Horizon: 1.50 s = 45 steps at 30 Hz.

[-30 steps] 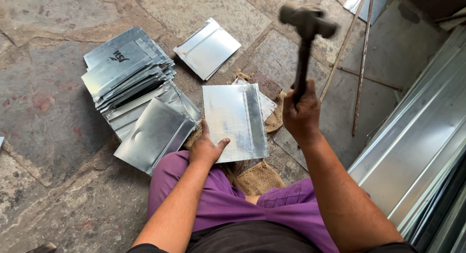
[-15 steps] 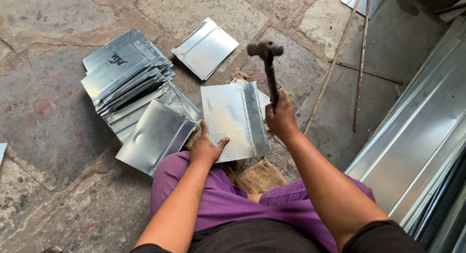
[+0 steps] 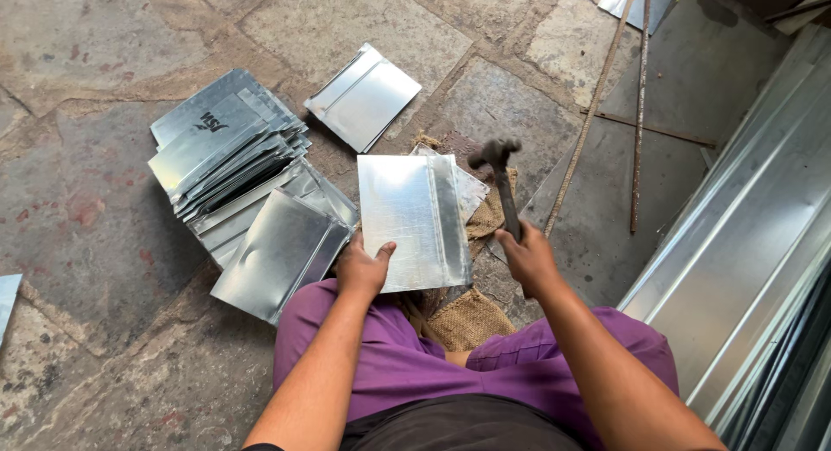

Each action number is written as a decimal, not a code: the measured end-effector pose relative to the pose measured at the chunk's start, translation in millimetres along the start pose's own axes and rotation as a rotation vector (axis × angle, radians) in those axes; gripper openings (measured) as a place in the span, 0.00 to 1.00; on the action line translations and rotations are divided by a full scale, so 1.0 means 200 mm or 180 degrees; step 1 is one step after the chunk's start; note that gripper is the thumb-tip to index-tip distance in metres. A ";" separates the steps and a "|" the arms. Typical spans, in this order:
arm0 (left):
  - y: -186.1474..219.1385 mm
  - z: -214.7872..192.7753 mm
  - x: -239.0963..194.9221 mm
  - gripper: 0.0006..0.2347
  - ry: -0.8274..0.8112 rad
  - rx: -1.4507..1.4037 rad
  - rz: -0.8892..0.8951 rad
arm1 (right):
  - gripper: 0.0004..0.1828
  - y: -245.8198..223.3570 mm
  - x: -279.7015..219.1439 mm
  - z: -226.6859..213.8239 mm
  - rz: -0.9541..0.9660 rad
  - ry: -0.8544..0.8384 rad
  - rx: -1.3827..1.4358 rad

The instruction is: The person uses a hammer to flatten and straighten various rectangular metal sheets on a stone floor, handling them one at a time and placing them on a burlap-covered block for striking.

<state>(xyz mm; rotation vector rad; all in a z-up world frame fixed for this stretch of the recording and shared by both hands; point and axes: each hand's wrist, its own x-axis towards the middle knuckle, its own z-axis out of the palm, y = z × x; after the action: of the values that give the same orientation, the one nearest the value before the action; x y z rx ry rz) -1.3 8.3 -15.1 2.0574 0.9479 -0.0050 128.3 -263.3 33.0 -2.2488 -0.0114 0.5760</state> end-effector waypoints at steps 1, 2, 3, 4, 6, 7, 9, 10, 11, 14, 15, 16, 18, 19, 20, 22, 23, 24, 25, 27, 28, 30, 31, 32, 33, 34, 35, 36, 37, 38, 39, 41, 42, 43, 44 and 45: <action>0.01 0.00 0.01 0.26 -0.0113 -0.0057 -0.0189 | 0.17 0.02 -0.05 -0.02 -0.0071 0.0044 0.0263; 0.02 -0.01 0.01 0.24 -0.0020 -0.0194 -0.0111 | 0.19 0.04 -0.08 -0.04 -0.0149 0.0089 0.0528; 0.03 -0.02 0.02 0.22 0.0072 -0.0330 -0.0032 | 0.22 0.04 -0.11 -0.06 -0.0229 0.0133 0.0793; 0.03 -0.03 0.03 0.20 0.0162 -0.0471 0.0041 | 0.22 0.03 -0.13 -0.08 -0.0365 0.0169 0.0690; 0.03 -0.04 0.08 0.19 0.0284 -0.0221 0.0078 | 0.23 0.00 -0.19 -0.15 -0.0631 0.0227 0.0480; 0.03 -0.04 0.11 0.19 0.0345 -0.0094 0.0092 | 0.23 -0.04 -0.21 -0.18 -0.0876 0.0319 0.0583; 0.03 -0.05 0.14 0.19 0.0383 -0.0115 0.0117 | 0.22 -0.13 -0.24 -0.26 -0.1354 0.0477 0.0795; 0.03 -0.07 0.16 0.18 0.0420 -0.0124 0.0140 | 0.22 -0.17 -0.26 -0.29 -0.1713 0.0549 0.0963; 0.03 -0.07 0.16 0.19 0.0425 -0.0032 0.0162 | 0.22 -0.20 -0.28 -0.32 -0.2072 0.0622 0.1131; 0.03 -0.07 0.18 0.19 0.0443 0.0143 0.0203 | 0.21 -0.21 -0.26 -0.27 -0.2837 0.0719 0.1496; 0.02 -0.07 0.18 0.19 0.0451 0.0128 0.0193 | 0.21 -0.18 -0.23 -0.24 -0.3034 0.0738 0.1588; 0.01 -0.06 0.18 0.19 0.0450 0.0107 0.0189 | 0.19 -0.15 -0.21 -0.18 -0.3003 0.0861 0.1186; -0.01 -0.05 0.19 0.19 0.0435 0.0030 0.0187 | 0.17 -0.07 -0.22 -0.05 -0.2906 0.1086 0.0375; -0.03 -0.05 0.20 0.19 0.0426 -0.0013 0.0183 | 0.16 -0.04 -0.25 0.00 -0.2206 0.0859 -0.0071; -0.04 -0.04 0.20 0.19 0.0430 0.0026 0.0196 | 0.18 -0.03 -0.27 0.05 -0.1512 0.0627 -0.0507; -0.06 -0.04 0.21 0.20 0.0448 0.0100 0.0211 | 0.18 -0.05 -0.26 0.07 -0.0826 0.0192 -0.0910; -0.06 -0.04 0.22 0.19 0.0501 0.0038 0.0273 | 0.18 -0.07 -0.26 0.06 -0.0483 -0.0028 -0.1108; -0.06 -0.03 0.22 0.19 0.0541 -0.0022 0.0338 | 0.18 -0.09 -0.26 0.03 -0.0731 0.0097 -0.0883; -0.05 -0.03 0.22 0.18 0.0581 -0.0082 0.0403 | 0.18 -0.10 -0.24 0.00 -0.0978 0.0223 -0.0656; -0.05 -0.03 0.22 0.20 0.0619 0.0092 0.0348 | 0.18 -0.08 -0.24 -0.02 -0.1460 0.0473 -0.0313; -0.03 -0.03 0.24 0.21 0.0646 0.0170 0.0335 | 0.17 -0.05 -0.22 -0.05 -0.1728 0.0635 -0.0207; 0.01 -0.04 0.24 0.19 0.0540 0.0014 0.0225 | 0.16 0.02 -0.20 -0.07 -0.2178 0.0902 -0.0080; 0.02 -0.05 0.24 0.19 0.0490 -0.0067 0.0168 | 0.16 0.06 -0.20 -0.07 -0.2362 0.1006 -0.0061; 0.03 -0.05 0.25 0.19 0.0471 0.0016 0.0109 | 0.15 0.11 -0.20 -0.05 -0.2542 0.1107 -0.0040; 0.04 -0.05 0.26 0.20 0.0451 0.0099 0.0050 | 0.15 0.15 -0.21 0.00 -0.2313 0.0969 -0.0254; 0.04 -0.05 0.26 0.21 0.0433 0.0175 -0.0005 | 0.16 0.18 -0.23 0.04 -0.2086 0.0836 -0.0470; 0.03 -0.05 0.26 0.21 0.0454 0.0169 0.0008 | 0.16 0.19 -0.24 0.06 -0.1854 0.0705 -0.0682; 0.04 -0.05 0.27 0.20 0.0477 0.0152 0.0046 | 0.16 0.16 -0.22 0.05 -0.1645 0.0616 -0.0914; 0.04 -0.04 0.29 0.20 0.0500 0.0134 0.0083 | 0.16 0.11 -0.19 0.05 -0.1431 0.0528 -0.1143; 0.03 -0.04 0.29 0.20 0.0496 0.0096 0.0154 | 0.16 0.04 -0.18 0.05 -0.1210 0.0432 -0.1359; 0.02 -0.03 0.29 0.20 0.0492 0.0057 0.0225 | 0.16 -0.04 -0.16 0.02 -0.1042 0.0387 -0.1122; 0.01 -0.04 0.30 0.19 0.0492 0.0071 0.0279 | 0.16 -0.16 -0.18 -0.06 -0.0715 0.0252 -0.0647; 0.01 -0.03 0.31 0.20 0.0475 0.0125 0.0276 | 0.16 -0.18 -0.21 -0.09 -0.1112 0.0485 -0.0520; 0.01 -0.03 0.31 0.20 0.0458 0.0179 0.0274 | 0.17 -0.19 -0.24 -0.14 -0.1508 0.0719 -0.0389; 0.00 -0.04 0.31 0.20 0.0448 0.0139 0.0298 | 0.18 -0.19 -0.25 -0.16 -0.1918 0.0966 -0.0251; -0.01 -0.04 0.30 0.20 0.0437 0.0099 0.0323 | 0.18 -0.18 -0.25 -0.15 -0.2150 0.1038 -0.0035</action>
<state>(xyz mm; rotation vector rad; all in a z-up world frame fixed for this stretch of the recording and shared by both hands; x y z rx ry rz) 37.6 51.4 -29.9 2.1545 0.9299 0.1785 101.7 -270.7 96.1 -2.1430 -0.5832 -0.1523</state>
